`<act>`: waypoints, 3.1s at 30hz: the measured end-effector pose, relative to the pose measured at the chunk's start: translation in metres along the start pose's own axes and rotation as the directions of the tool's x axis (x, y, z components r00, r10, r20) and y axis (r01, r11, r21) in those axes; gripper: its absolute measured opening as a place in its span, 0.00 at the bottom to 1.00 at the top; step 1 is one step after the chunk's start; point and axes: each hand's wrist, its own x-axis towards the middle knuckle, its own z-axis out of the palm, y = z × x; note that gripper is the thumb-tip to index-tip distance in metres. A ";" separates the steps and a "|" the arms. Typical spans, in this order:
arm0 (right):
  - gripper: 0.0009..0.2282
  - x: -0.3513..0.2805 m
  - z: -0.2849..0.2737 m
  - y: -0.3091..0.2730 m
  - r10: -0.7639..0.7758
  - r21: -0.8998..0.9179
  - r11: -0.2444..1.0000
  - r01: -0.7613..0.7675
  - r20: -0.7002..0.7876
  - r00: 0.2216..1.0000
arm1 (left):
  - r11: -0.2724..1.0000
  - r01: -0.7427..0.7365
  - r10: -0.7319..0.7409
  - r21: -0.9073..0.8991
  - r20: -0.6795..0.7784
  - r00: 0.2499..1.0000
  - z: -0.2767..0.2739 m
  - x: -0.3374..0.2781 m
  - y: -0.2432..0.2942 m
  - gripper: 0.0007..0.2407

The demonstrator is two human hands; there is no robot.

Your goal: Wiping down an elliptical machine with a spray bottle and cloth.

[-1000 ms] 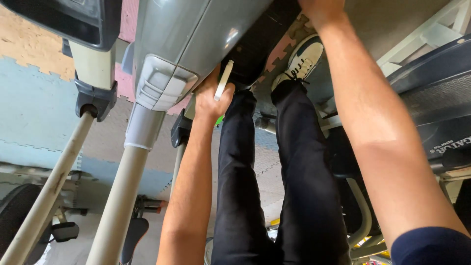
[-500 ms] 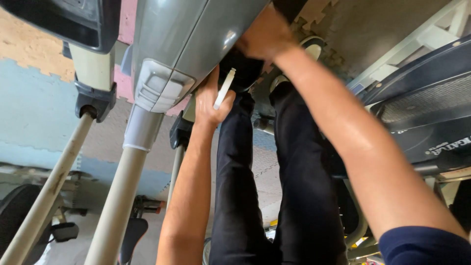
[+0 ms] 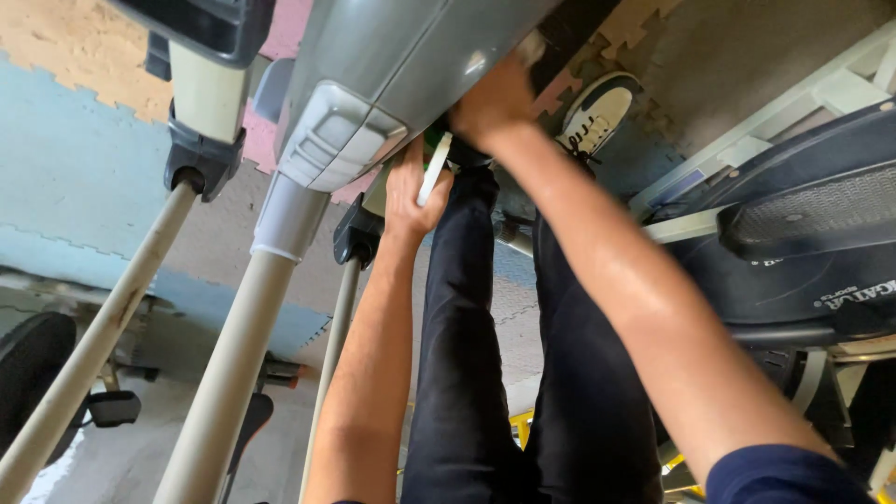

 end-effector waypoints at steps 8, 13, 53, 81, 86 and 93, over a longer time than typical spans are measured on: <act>0.28 -0.046 0.022 0.022 -0.116 0.153 0.980 0.128 -0.082 0.990 | 0.986 -0.147 0.151 0.083 -0.049 0.987 -0.017 -0.029 0.001 0.36; 0.11 -0.057 0.023 0.078 0.446 0.635 0.681 -0.364 0.034 0.895 | 0.957 -0.287 0.289 0.041 -0.045 0.956 -0.018 -0.017 0.024 0.36; 0.24 -0.021 0.073 0.097 -0.040 0.177 0.983 0.049 -0.052 0.998 | 0.994 -0.108 0.108 0.003 -0.010 0.994 0.025 0.042 0.048 0.23; 0.33 -0.065 0.050 0.070 -0.016 0.026 1.000 0.017 -0.063 0.998 | 0.939 -0.344 0.339 -0.022 -0.122 0.933 0.043 0.036 0.071 0.21; 0.19 -0.104 0.026 0.113 0.379 0.402 0.855 -0.329 -0.051 0.924 | 0.974 -0.214 0.208 -0.070 -0.088 0.974 0.030 0.021 0.132 0.21; 0.14 -0.182 -0.062 0.121 0.234 0.586 0.806 -0.081 -0.191 0.953 | 0.941 -0.337 0.306 -0.012 -0.391 0.868 -0.003 -0.025 0.245 0.19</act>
